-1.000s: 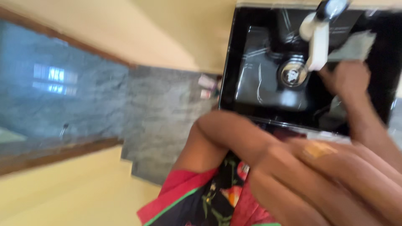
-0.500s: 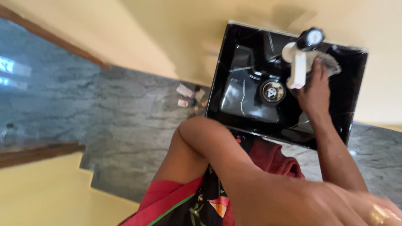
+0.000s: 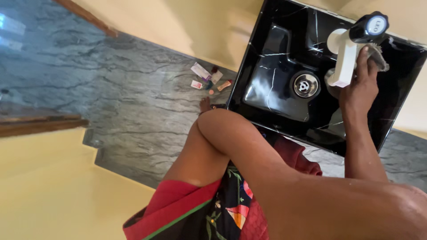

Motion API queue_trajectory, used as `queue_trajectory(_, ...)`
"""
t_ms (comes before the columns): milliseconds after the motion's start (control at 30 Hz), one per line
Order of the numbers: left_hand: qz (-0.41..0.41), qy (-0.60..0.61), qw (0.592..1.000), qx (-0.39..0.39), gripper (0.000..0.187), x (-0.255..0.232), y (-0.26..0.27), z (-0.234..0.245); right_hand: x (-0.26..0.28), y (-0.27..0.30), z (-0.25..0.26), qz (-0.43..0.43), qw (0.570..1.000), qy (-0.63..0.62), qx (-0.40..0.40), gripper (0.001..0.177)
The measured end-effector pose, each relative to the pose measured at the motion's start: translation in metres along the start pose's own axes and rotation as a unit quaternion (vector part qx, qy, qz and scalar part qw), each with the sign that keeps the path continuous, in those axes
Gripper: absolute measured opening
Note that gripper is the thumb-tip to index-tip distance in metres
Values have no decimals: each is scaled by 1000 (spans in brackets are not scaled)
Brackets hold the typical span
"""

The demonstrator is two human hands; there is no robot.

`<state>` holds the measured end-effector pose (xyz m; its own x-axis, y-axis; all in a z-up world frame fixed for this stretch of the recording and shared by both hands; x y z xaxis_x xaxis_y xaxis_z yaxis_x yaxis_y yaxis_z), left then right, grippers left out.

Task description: The person wipes a black bathroom sink and faucet with a cloth. They repeatedly rub the basin, faucet, and drain area, occasionally rinsing the cloth under running water and wringing it out before continuing to wipe.

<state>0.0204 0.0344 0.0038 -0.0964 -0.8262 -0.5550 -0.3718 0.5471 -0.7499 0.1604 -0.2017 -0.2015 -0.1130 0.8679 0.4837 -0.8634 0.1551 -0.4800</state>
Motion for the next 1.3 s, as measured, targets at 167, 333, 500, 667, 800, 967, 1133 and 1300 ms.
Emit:
queue_trajectory(167, 13, -49, 996, -67, 51, 10, -9, 44, -45, 0, 3, -73, 950, -286, -97, 30)
queue_trajectory(333, 5, -275, 944, -184, 51, 34, -46, 191, -16, -16, 36, 67, 956, -261, -120, 28)
queue_trajectory(500, 8, -478, 811, -338, 51, 68, -29, 288, 75, -79, 37, 247, 963, 102, 39, 23)
queue_trajectory(667, 168, -642, 685, -301, 35, 104, 2, 329, 96, -143, 17, -16, 955, 208, 208, 27)
queue_trajectory(800, 135, -642, 689, -308, 32, 110, 8, 350, 83, -172, 8, -94, 967, 83, 220, 29)
queue_trajectory(967, 172, -625, 686, -331, 34, 108, 9, 362, 79, -134, 15, -33, 989, 55, 135, 27)
queue_trajectory(1133, 157, -599, 705, -347, 34, 108, 11, 361, 92, -63, 51, 176, 982, -49, 49, 27)
queue_trajectory(1300, 146, -607, 705, -336, 33, 110, 8, 361, 96, -78, 61, 166, 983, 54, 58, 29)
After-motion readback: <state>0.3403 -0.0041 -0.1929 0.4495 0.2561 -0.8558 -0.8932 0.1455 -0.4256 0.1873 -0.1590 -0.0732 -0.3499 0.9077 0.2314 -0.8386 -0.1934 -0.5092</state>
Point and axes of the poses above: each hand's wrist, its own y-axis away from the middle knuckle, its own z-axis out of the back of the hand, x = y × z, the point moved 2 cm from there along -y, towards the middle knuckle, and after that the axes turned 7 degrees about -x, right-handed, at the moved point
